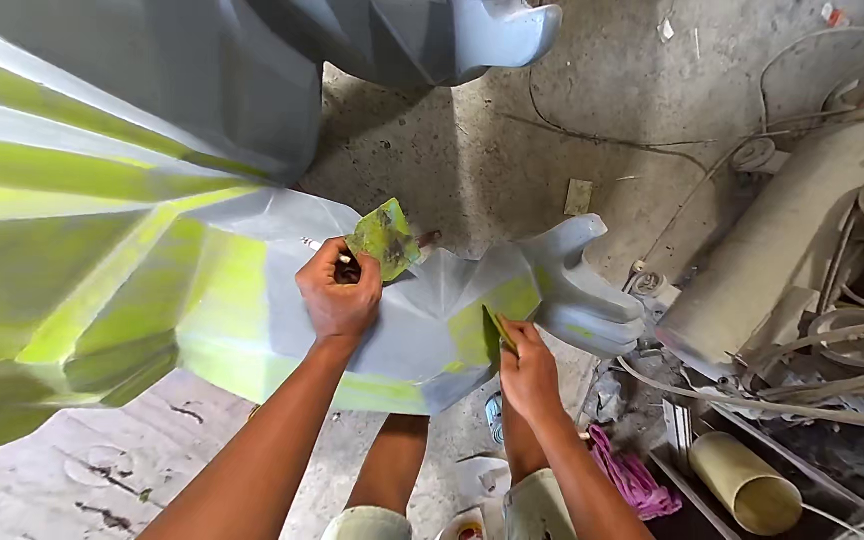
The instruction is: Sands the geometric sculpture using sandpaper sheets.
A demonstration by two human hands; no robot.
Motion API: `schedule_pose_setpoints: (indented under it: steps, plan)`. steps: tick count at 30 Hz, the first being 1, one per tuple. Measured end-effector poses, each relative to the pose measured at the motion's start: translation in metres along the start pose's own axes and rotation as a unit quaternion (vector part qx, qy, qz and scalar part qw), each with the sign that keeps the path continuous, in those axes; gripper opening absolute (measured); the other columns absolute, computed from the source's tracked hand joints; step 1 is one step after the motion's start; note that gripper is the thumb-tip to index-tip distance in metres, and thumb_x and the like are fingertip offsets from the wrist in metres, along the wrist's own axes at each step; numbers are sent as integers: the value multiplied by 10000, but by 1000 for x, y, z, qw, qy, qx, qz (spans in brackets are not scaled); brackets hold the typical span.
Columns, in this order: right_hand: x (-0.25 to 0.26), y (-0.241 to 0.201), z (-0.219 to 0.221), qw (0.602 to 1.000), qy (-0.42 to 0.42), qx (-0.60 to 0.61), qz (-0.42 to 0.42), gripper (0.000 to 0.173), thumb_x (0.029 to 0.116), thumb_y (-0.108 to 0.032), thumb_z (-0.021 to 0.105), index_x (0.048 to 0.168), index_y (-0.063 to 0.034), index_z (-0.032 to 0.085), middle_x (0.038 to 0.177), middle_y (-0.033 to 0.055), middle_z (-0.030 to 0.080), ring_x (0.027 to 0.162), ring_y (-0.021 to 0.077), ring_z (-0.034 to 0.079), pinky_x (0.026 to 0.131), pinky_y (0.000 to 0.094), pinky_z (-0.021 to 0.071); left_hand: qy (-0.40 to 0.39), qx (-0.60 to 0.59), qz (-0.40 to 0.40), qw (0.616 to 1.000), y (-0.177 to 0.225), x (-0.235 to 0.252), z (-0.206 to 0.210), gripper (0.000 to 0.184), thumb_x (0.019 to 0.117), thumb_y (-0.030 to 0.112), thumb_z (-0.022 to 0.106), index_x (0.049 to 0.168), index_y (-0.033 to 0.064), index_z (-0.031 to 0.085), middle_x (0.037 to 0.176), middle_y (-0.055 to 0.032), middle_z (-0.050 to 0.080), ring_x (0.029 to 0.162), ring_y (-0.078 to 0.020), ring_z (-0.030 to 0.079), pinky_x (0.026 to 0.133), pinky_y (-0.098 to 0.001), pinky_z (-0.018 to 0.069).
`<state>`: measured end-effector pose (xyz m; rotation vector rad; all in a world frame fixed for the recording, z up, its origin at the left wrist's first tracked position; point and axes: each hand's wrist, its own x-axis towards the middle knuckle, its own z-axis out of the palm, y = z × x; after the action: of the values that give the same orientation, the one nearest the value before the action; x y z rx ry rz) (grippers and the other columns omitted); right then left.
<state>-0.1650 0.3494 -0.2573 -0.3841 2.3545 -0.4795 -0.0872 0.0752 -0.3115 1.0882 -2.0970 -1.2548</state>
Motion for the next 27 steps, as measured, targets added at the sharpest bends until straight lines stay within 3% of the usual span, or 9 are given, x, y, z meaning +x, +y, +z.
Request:
schedule_pose_setpoints:
  steps: [2, 5, 9, 12, 14, 17, 20, 23, 27]
  plan:
    - [-16, -7, 9, 998, 2, -60, -2, 503, 946, -156, 578, 1438, -258, 615, 1261, -10, 663, 1052, 145, 677, 861, 412, 606, 1, 1, 1, 1000, -1, 1, 1, 131, 947, 145, 595, 980, 40, 668, 761, 19, 632, 605, 12, 573, 540, -165, 487]
    - [-43, -22, 15, 997, 1, -81, 0, 531, 894, -99, 612, 1420, -170, 633, 1255, 56, 660, 1072, 172, 666, 882, 372, 591, 0, -4, -2, 1000, -1, -1, 1, 138, 944, 144, 597, 988, 37, 673, 771, 13, 643, 616, 10, 587, 546, -165, 496]
    - [-59, -19, 8, 997, -39, -70, -20, 605, 839, -75, 622, 1430, -207, 631, 1282, 38, 655, 1121, 160, 649, 913, 338, 581, 3, -3, -12, 1000, 1, 1, 0, 133, 938, 147, 603, 982, 44, 675, 753, 21, 633, 595, 12, 570, 526, -161, 480]
    - [-47, -1, -11, 997, -70, -15, -23, 501, 903, -136, 550, 1368, -277, 674, 1280, -41, 663, 1143, 86, 637, 932, 345, 581, -7, 3, -19, 1000, 1, 0, -1, 135, 950, 164, 606, 996, 60, 679, 763, 24, 637, 586, 7, 566, 512, -168, 479]
    - [-20, 14, -24, 999, -36, 31, 7, 386, 949, -114, 543, 1287, -186, 715, 1262, 14, 687, 1160, 141, 652, 981, 410, 570, -7, 6, -21, 1000, 0, -1, -2, 145, 951, 170, 603, 1001, 59, 681, 759, 20, 639, 573, 4, 558, 501, -172, 470]
    - [39, 45, -25, 998, 19, -16, 62, 376, 1021, -108, 505, 1371, -102, 644, 1308, 127, 641, 1182, 270, 637, 997, 504, 543, -7, 11, -21, 1000, 0, -1, -2, 144, 945, 167, 599, 996, 58, 678, 751, 19, 634, 560, 1, 550, 492, -173, 463]
    - [78, 59, -9, 993, 22, -77, 91, 404, 1029, -91, 494, 1417, -81, 606, 1350, 189, 602, 1190, 354, 626, 981, 549, 538, -12, 11, -19, 1000, 0, -1, -3, 140, 939, 158, 595, 994, 58, 674, 748, 21, 629, 563, 1, 549, 495, -176, 463]
    - [92, 61, 7, 989, 28, -103, 105, 418, 1023, -117, 499, 1424, -138, 614, 1328, 162, 614, 1172, 329, 635, 944, 542, 554, -12, 9, -17, 1000, -1, -1, -3, 150, 937, 151, 595, 1007, 45, 675, 773, 14, 642, 586, 0, 568, 512, -180, 483]
    - [84, 55, -4, 990, -14, -12, 143, 391, 1046, -129, 487, 1411, -125, 629, 1344, 157, 612, 1208, 313, 612, 997, 557, 517, -11, 4, -21, 1000, 0, -3, -3, 152, 950, 145, 594, 1019, 34, 671, 797, 3, 649, 597, 2, 575, 521, -169, 492]
